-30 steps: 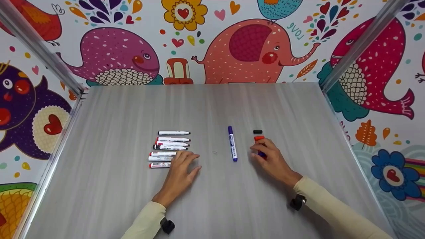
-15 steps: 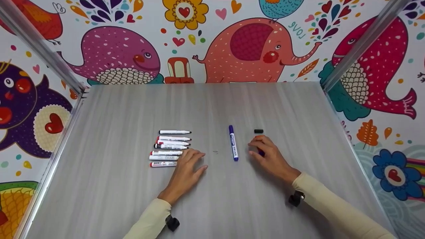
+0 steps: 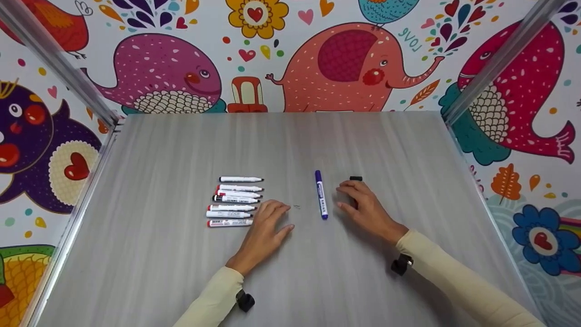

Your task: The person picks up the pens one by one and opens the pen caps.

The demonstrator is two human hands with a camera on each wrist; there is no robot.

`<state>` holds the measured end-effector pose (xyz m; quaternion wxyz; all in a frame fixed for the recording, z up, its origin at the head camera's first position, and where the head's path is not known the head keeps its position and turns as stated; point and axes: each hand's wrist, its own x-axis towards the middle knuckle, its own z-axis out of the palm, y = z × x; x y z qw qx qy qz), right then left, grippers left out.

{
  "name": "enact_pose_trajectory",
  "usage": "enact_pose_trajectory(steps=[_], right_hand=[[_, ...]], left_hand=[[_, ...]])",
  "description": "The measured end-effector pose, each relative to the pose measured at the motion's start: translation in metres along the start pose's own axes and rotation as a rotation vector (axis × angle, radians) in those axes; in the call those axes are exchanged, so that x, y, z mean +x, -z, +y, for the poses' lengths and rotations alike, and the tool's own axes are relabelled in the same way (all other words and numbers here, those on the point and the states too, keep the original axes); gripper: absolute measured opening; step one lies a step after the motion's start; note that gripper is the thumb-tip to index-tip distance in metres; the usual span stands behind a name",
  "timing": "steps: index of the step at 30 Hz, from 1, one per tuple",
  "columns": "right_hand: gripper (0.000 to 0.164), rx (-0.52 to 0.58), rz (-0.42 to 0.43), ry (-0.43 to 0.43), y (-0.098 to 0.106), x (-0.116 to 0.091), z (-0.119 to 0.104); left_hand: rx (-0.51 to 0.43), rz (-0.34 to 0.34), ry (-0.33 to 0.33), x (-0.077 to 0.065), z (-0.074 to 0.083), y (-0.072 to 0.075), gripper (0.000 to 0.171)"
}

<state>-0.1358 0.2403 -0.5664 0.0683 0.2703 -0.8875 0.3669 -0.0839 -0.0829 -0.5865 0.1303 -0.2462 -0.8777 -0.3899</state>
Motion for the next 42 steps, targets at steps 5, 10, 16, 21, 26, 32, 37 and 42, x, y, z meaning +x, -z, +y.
enact_pose_trajectory(steps=[5,10,16,21,26,32,37,42], right_hand=[[0.046,0.008,-0.047,-0.036,-0.001,0.005,-0.001],[0.05,0.008,-0.08,-0.088,-0.002,0.011,-0.002],[0.052,-0.001,-0.095,-0.11,-0.005,0.019,-0.002],[0.056,0.002,-0.112,-0.115,-0.009,0.024,-0.001],[0.061,0.001,-0.128,-0.13,-0.01,0.028,0.001],[0.066,-0.007,-0.156,-0.14,-0.011,0.036,0.001],[0.067,-0.019,-0.169,-0.124,-0.013,0.042,0.006],[0.069,-0.013,-0.185,-0.115,-0.016,0.047,0.012]], left_hand=[[-0.004,-0.046,0.036,0.003,0.005,-0.005,0.046],[0.007,-0.064,0.042,0.007,0.008,-0.01,0.048],[-0.005,-0.085,0.05,0.011,0.01,-0.016,0.051],[-0.008,-0.113,0.07,0.014,0.014,-0.022,0.055],[0.001,-0.13,0.072,0.017,0.018,-0.029,0.057],[0.004,-0.132,0.068,0.021,0.021,-0.036,0.063],[0.008,-0.129,0.051,0.023,0.024,-0.042,0.067],[0.021,-0.137,0.048,0.026,0.027,-0.047,0.068]])
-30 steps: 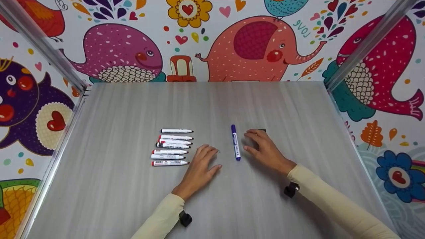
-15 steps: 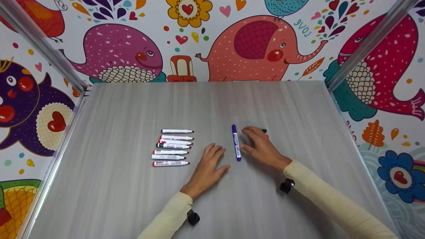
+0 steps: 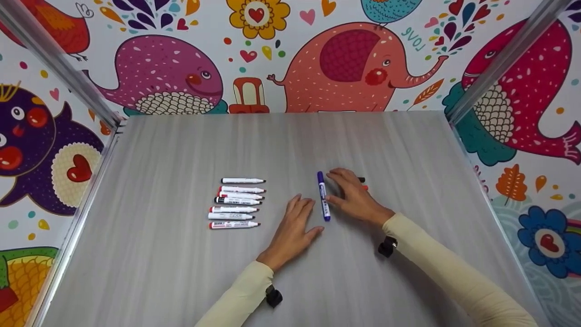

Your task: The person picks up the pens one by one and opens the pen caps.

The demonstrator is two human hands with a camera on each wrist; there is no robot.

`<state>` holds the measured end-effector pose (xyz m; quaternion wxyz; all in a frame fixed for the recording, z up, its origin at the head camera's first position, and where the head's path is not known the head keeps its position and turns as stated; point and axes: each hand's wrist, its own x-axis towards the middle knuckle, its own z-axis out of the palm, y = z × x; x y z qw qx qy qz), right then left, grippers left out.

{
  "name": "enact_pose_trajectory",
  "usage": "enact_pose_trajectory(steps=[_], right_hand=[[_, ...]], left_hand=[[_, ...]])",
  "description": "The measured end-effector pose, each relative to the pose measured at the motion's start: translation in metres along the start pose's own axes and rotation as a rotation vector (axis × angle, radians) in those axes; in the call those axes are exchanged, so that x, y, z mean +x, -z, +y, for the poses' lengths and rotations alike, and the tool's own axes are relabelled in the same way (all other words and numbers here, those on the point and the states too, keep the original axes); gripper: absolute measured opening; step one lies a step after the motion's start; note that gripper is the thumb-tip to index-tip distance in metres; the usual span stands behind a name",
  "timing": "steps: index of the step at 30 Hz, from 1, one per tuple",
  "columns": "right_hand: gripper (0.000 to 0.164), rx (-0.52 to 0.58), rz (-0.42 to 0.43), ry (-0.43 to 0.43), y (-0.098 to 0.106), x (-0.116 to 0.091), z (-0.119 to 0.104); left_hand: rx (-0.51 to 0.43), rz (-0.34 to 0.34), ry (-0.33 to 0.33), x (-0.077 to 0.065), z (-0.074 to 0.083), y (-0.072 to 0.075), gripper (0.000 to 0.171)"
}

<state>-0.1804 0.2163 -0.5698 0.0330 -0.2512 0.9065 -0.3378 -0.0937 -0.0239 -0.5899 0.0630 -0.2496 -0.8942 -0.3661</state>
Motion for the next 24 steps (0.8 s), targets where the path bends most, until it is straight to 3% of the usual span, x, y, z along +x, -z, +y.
enact_pose_trajectory(steps=[10,16,24], right_hand=[[0.067,-0.03,0.026,0.056,-0.003,0.01,0.009],[0.066,-0.067,0.012,0.045,-0.004,0.015,0.012],[0.065,-0.11,0.007,0.056,-0.006,0.022,0.013]], left_hand=[[0.025,-0.006,0.004,0.003,0.004,-0.013,0.071],[0.043,-0.003,0.005,0.007,0.007,-0.017,0.071],[0.07,-0.034,0.052,0.012,0.011,-0.024,0.072]])
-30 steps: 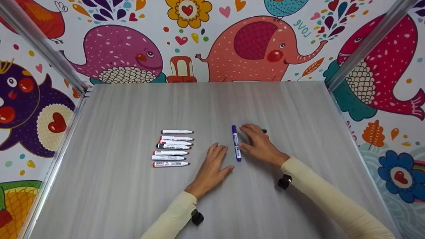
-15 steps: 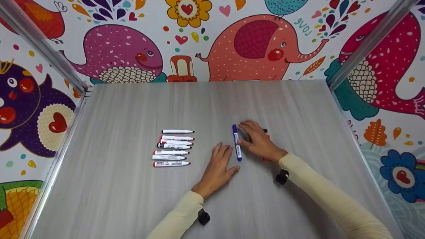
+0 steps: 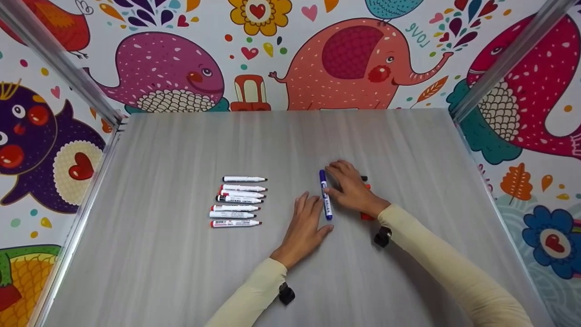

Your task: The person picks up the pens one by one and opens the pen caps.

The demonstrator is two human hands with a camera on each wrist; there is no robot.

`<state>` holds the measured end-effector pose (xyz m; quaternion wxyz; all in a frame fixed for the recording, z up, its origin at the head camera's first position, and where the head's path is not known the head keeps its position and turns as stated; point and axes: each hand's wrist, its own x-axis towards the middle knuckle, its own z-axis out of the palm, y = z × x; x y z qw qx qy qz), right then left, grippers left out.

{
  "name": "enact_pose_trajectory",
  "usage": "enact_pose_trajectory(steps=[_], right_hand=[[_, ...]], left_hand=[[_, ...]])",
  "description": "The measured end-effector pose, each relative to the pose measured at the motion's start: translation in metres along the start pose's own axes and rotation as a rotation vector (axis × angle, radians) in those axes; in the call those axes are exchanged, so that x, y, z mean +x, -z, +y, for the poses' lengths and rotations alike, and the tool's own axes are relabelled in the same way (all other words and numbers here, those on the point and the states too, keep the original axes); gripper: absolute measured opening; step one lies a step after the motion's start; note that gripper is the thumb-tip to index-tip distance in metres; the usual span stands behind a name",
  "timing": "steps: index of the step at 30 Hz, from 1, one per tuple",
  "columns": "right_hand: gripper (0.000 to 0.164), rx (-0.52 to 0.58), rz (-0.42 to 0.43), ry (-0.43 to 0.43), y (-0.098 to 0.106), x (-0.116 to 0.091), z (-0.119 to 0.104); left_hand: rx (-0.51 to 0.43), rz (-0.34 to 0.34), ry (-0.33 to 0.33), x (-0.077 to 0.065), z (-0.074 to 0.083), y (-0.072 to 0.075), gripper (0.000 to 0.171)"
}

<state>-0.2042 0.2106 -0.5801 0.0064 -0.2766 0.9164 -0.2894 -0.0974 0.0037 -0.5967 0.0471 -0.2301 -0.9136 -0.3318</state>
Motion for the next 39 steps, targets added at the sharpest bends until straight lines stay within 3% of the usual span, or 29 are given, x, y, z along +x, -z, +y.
enact_pose_trajectory(steps=[8,22,29,39], right_hand=[[0.069,-0.039,-0.024,-0.006,0.0,0.005,-0.001],[0.069,-0.067,-0.106,-0.034,0.005,0.008,-0.009],[0.062,-0.037,-0.132,-0.042,0.009,0.005,-0.009],[0.056,0.061,-0.096,-0.048,0.014,-0.004,-0.018]], left_hand=[[0.023,-0.003,0.019,0.003,0.005,-0.002,0.068],[0.094,0.091,-0.005,0.009,0.009,-0.006,0.057],[0.019,0.049,0.019,0.008,0.007,-0.002,0.064],[-0.052,-0.022,0.053,-0.001,0.0,0.016,0.074]])
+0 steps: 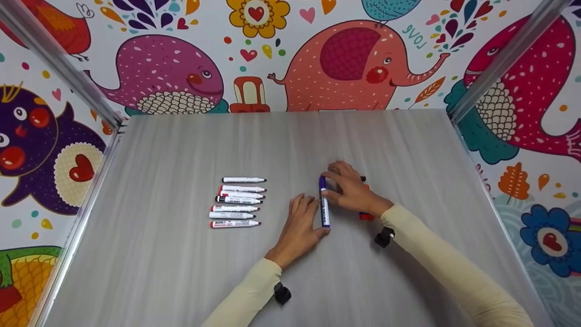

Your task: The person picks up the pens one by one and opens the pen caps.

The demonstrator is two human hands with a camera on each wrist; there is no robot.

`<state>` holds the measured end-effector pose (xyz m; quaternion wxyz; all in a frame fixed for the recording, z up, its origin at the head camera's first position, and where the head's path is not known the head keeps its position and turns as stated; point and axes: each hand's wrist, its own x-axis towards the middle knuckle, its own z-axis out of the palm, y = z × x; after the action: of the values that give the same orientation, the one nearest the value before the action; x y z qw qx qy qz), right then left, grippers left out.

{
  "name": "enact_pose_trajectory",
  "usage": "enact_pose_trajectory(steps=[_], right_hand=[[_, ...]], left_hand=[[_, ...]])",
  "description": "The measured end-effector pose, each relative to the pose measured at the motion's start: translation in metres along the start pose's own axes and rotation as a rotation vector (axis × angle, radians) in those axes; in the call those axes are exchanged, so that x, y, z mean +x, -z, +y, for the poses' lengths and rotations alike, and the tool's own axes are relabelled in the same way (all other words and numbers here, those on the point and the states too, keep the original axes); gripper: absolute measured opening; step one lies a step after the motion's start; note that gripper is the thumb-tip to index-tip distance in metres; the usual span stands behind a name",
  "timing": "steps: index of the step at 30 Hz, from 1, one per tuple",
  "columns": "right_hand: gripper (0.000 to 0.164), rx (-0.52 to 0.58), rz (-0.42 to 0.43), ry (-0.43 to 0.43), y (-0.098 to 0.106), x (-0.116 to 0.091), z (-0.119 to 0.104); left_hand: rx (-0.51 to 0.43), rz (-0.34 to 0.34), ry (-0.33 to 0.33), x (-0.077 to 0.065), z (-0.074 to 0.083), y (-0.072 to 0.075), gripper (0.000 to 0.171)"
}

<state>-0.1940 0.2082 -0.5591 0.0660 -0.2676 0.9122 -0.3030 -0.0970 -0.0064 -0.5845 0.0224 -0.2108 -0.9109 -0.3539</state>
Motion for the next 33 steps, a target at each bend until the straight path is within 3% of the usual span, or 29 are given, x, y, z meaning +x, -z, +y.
enact_pose_trajectory(steps=[6,15,24,29,33], right_hand=[[0.05,0.055,0.028,0.057,0.002,-0.007,-0.01],[0.049,0.086,0.007,0.08,0.01,-0.018,-0.032],[0.042,0.206,0.059,0.107,0.011,-0.029,-0.048],[0.035,0.325,0.098,0.056,0.008,-0.031,-0.057],[0.033,0.384,0.134,0.004,0.004,-0.032,-0.063]], left_hand=[[0.004,-0.026,-0.03,-0.008,0.002,0.013,0.082],[-0.126,-0.137,0.017,-0.018,0.005,0.029,0.091],[-0.437,-0.252,0.082,-0.026,0.007,0.042,0.098],[-0.599,-0.343,0.137,-0.033,0.009,0.047,0.101],[-0.718,-0.388,0.124,-0.036,0.008,0.048,0.099]])
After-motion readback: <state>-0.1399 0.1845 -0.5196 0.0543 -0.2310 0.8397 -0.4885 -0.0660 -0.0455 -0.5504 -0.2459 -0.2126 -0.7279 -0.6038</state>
